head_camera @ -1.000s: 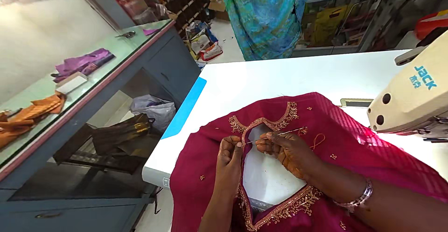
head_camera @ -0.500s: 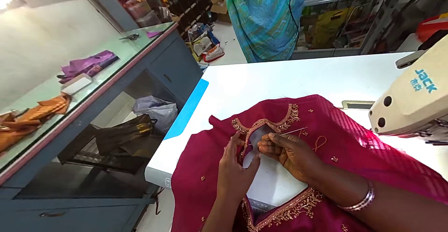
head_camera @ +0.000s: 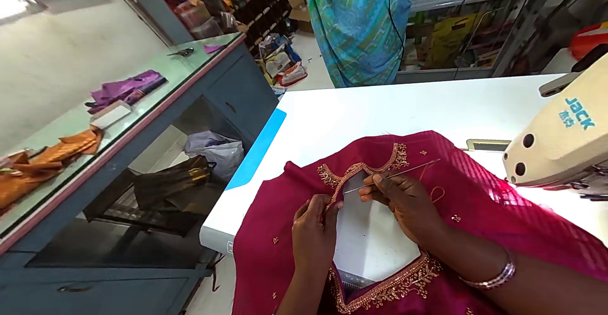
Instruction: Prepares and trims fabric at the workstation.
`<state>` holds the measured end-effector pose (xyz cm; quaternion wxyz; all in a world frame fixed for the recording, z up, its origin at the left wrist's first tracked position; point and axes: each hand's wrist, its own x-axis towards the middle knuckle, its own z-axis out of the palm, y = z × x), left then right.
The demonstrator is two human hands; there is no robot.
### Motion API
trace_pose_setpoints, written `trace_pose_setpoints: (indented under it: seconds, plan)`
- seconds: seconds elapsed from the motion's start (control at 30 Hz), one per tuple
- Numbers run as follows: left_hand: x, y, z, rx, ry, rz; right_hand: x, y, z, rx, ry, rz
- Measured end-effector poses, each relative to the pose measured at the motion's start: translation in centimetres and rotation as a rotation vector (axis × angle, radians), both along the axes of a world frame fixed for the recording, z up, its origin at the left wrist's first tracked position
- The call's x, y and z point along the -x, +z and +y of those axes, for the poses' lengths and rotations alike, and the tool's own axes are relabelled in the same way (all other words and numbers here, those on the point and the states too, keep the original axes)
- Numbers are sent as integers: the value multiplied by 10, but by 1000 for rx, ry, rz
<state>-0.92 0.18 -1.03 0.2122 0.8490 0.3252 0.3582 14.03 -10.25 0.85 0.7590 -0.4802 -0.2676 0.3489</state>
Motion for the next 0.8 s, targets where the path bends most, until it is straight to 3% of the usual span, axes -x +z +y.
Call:
trace_pose_setpoints:
  seconds: [0.1, 0.2, 0.8]
  plan:
    - [1, -2, 2, 32, -20, -42, -1, -8, -2, -47, 8, -301]
    - [2, 0, 2, 58, -26, -51, 1, -9, -4, -57, 26, -454]
    - [1, 6, 1, 121, -20, -31, 2, -14, -1, -67, 40, -533]
